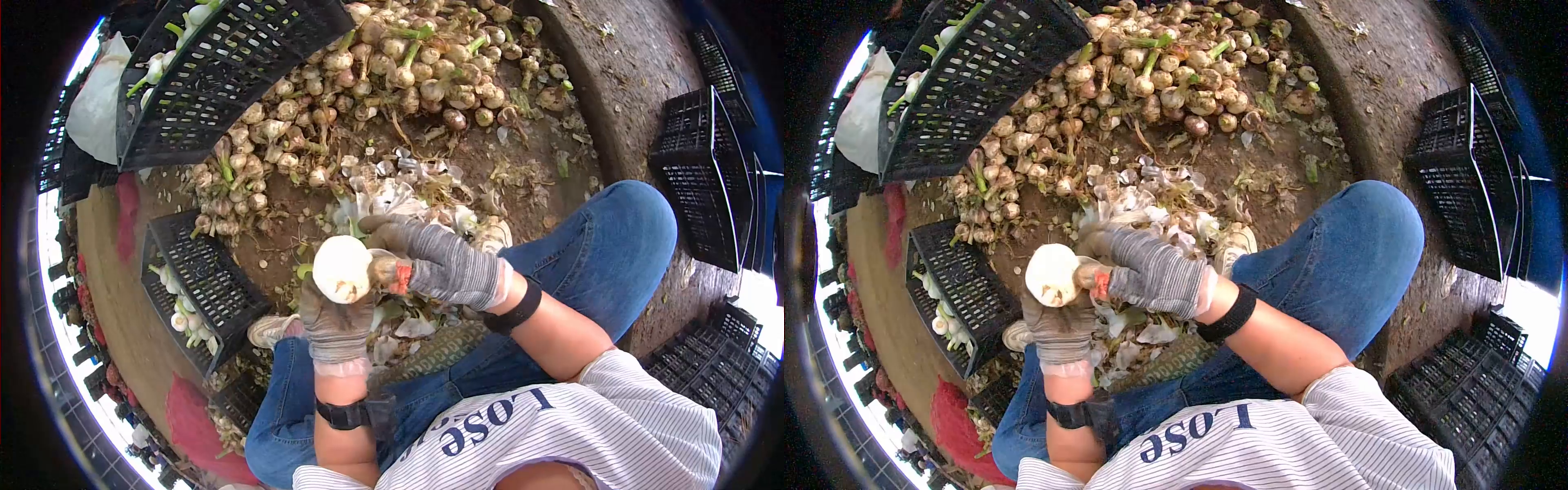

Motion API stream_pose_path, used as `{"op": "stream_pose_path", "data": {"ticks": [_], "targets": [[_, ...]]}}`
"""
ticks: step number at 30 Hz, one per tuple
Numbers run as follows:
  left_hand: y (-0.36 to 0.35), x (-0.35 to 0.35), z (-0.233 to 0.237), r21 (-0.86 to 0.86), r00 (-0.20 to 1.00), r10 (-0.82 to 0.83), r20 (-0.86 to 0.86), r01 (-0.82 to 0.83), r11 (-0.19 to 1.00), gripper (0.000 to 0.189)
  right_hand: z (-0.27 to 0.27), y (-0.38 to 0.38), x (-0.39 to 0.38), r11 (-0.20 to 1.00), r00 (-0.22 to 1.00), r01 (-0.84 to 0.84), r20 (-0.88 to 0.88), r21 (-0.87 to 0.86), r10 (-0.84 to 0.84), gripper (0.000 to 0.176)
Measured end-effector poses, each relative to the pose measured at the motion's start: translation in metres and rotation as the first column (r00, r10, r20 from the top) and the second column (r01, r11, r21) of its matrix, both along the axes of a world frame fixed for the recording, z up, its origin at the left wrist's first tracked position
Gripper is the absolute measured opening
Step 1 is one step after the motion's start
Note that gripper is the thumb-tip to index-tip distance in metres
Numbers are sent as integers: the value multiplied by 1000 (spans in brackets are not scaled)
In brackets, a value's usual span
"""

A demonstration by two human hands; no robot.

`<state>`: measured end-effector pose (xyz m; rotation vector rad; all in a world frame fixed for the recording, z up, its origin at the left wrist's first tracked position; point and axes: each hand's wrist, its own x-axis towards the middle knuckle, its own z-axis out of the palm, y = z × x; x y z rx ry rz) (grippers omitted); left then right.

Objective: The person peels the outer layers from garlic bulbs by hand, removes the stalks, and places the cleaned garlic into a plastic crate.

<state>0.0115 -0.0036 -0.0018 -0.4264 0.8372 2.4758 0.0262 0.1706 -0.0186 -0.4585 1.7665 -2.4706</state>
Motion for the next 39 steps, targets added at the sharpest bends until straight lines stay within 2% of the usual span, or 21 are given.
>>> {"op": "stream_pose_path", "data": {"ticks": [2, 4, 6, 9, 12, 14, 16, 18, 20, 22, 24, 25, 26, 28, 30, 32, 33, 35, 36, 38, 39], "targets": [[0, -1, -9, 95, 1000, 5, 22, -7, 995, 54, 25, -1, 7, 960, 887, 0, 443, -279, 128, 44], [3, -9, -15, -38, 993, 95, 65, -92, 995, 51, 14, 3, 3, 818, 860, 27, 431, -575, 275, 40], [5, -10, -17, -123, 981, 161, 107, -148, 981, 50, 29, 16, -13, 935, 938, 234, 313, -267, -146, 38], [-2, -12, -22, 51, 996, 29, 87, -34, 998, 50, 3, 15, -8, 924, 864, 319, 466, -211, -192, 38], [-1, -18, -13, -200, 971, 224, 87, -203, 959, 47, 9, 5, 1, 924, 829, 355, 505, -140, -242, 38], [-27, -35, -4, -297, 928, 371, -41, -366, 882, 43, -9, 6, 3, 972, 917, 71, 369, 224, -152, 43], [-81, -58, 8, -199, 801, 520, -298, -584, 787, 44, -11, 3, 3, 923, 944, 41, 287, 383, -161, 42], [-145, -75, 32, 133, 552, 814, -184, -806, 577, 44, -5, -5, 5, 942, 960, -62, 279, 328, -33, 37], [-157, -87, 49, 19, 398, 828, -396, -898, 440, 46, 6, -11, 5, 947, 949, -114, 315, 301, 14, 38], [-192, -105, 9, -196, 567, 671, -478, -813, 547, 41, -13, -24, 8, 945, 979, -116, 196, 304, 57, 36], [-164, -121, -34, -508, 854, 358, -378, -515, 690, 38, -24, -25, 7, 953, 979, -96, 200, 286, 38, 37], [-122, -125, -37, -707, 956, 120, -267, -279, 650, 39, -25, -21, 4, 933, 978, -92, 208, 348, 19, 38], [-74, -127, -37, -847, 989, -106, -101, -30, 531, 41, -27, -17, 1, 908, 977, -90, 215, 409, 0, 40], [-18, -138, -52, -911, 961, -238, 141, 220, 349, 45, -39, -14, -1, 921, 972, -114, 234, 372, 26, 43], [-4, -166, -110, -938, 926, -304, 222, 288, 193, 52, -49, -14, 4, 912, 966, 59, 209, 405, -156, 45], [-13, -216, -203, -843, 829, -333, 450, 271, -464, 54, -43, -9, 1, 946, 922, -21, 372, 324, -108, 48], [-13, -227, -228, -845, 825, -338, 453, 276, -459, 54, -44, -9, 1, 938, 903, -3, 404, 346, -146, 48], [-3, -239, -242, -864, 873, -47, 486, 472, -174, 59, -43, -9, -4, 948, 882, 96, 415, 304, -223, 45], [-3, -241, -245, -864, 872, -52, 487, 472, -174, 59, -46, -8, -4, 947, 881, 100, 416, 306, -227, 45], [7, -228, -216, -880, 902, -19, 431, 425, 213, 62, -52, -6, 0, 783, 935, 135, 182, 607, -303, 40], [10, -212, -192, -911, 934, -96, 344, 357, 208, 61, -44, -1, -6, 806, 938, 22, 268, 592, -222, 34]]}}
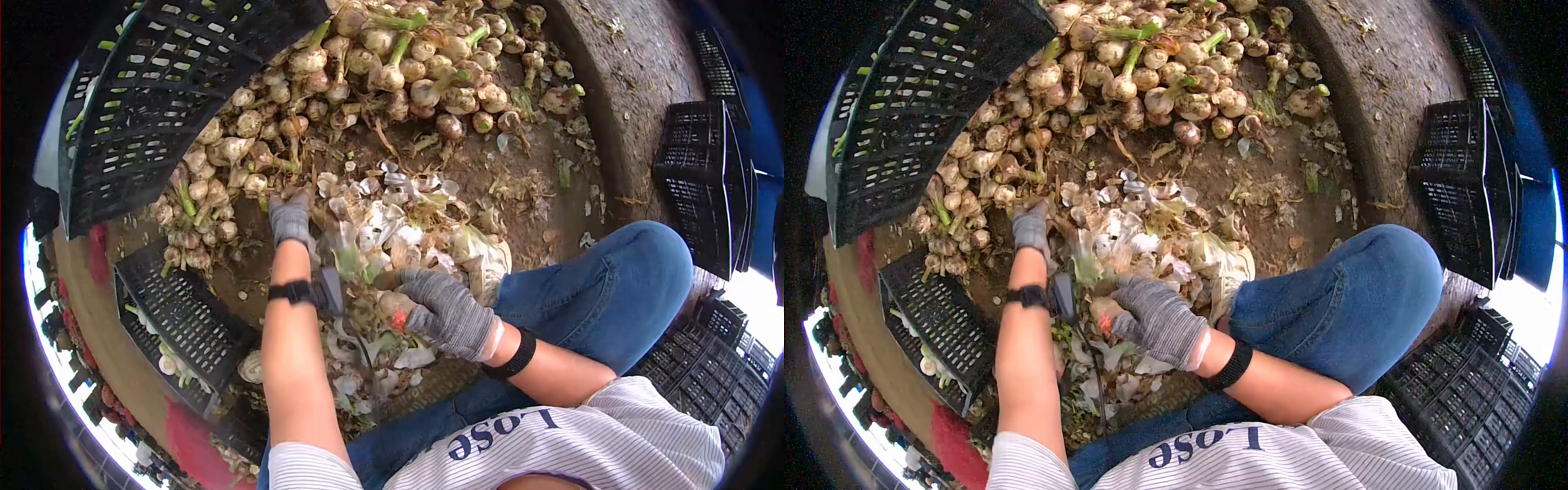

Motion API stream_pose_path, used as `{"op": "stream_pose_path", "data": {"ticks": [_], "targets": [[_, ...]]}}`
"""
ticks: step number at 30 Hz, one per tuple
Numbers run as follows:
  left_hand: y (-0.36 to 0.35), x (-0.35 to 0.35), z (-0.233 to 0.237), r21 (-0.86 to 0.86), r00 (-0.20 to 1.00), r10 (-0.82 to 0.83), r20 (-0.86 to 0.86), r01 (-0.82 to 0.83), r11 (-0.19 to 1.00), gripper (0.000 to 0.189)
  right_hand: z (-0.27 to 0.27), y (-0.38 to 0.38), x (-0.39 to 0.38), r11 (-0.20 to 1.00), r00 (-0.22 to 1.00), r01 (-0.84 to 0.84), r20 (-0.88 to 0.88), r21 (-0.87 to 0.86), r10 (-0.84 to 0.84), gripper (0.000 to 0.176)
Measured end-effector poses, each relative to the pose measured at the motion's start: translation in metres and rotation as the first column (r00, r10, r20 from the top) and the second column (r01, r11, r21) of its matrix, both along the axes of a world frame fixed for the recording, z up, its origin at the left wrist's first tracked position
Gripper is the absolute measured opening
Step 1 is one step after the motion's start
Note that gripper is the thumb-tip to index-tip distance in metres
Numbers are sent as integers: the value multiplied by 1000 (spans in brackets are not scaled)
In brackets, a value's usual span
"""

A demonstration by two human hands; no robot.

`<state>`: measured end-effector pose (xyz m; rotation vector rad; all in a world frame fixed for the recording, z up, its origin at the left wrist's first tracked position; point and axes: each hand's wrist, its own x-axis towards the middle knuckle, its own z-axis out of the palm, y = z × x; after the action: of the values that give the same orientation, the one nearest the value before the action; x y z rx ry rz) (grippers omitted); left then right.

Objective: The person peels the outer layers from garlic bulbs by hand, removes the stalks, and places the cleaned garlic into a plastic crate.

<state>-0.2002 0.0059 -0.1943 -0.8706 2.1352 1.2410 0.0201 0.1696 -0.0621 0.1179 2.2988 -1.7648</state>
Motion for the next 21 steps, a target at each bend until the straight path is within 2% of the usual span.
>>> {"op": "stream_pose_path", "data": {"ticks": [1, 2, 3, 4, 5, 7, 8, 9, 10, 11, 13, 15, 16, 20, 21], "targets": [[2, 17, 24, 24, 993, -68, -95, 71, 997, 60, 0, -1, -3, 1000, 1000, 4, -5, -4, -4, 34], [16, 37, 73, 246, 995, -31, -91, 52, 968, 59, 1, -4, -4, 997, 999, 39, 7, -69, -38, 35], [16, 57, 88, 470, 979, 17, -202, 82, 879, 57, 3, -6, -4, 989, 997, 73, 19, -132, -71, 37], [15, 76, 103, 662, 951, 90, -296, 136, 737, 55, 14, -4, -6, 991, 993, 49, 116, -126, -34, 44], [19, 94, 127, 744, 956, 91, -278, 154, 651, 54, 11, -9, -3, 991, 993, 49, 109, -127, -35, 44], [21, 127, 156, 861, 954, 86, -288, 219, 459, 56, -1, -22, 6, 854, 950, 302, 63, -423, -305, 40], [19, 143, 163, 782, 912, 82, -401, 294, 550, 56, 31, -10, 6, 613, 922, 379, 336, -693, -191, 42], [16, 159, 170, 685, 858, 67, -509, 357, 635, 57, 37, -5, 5, 614, 926, 371, 327, -697, -188, 42], [17, 171, 181, 633, 829, 31, -558, 401, 662, 59, 41, -1, 3, 610, 946, 322, 276, -724, -172, 42], [10, 184, 180, 609, 843, -5, -538, 393, 689, 58, 47, 1, 4, 604, 962, 272, 224, -749, -156, 42], [10, 201, 190, 429, 720, -76, -690, 491, 758, 56, 55, -2, 12, 565, 969, 230, 135, -792, -205, 39], [11, 210, 201, 423, 690, -85, -718, 531, 734, 56, 43, -7, 21, 516, 975, 172, 69, -839, -213, 36], [11, 213, 206, 421, 667, -97, -739, 568, 707, 57, 44, -10, 21, 566, 970, 206, 90, -798, -226, 36], [11, 222, 212, 386, 619, -91, -780, 591, 708, 56, 57, -1, 19, 537, 985, 151, 81, -830, -152, 36], [13, 224, 215, 577, 755, 36, -655, 469, 669, 57, 59, 2, 18, 578, 990, 136, 90, -805, -109, 35]]}}
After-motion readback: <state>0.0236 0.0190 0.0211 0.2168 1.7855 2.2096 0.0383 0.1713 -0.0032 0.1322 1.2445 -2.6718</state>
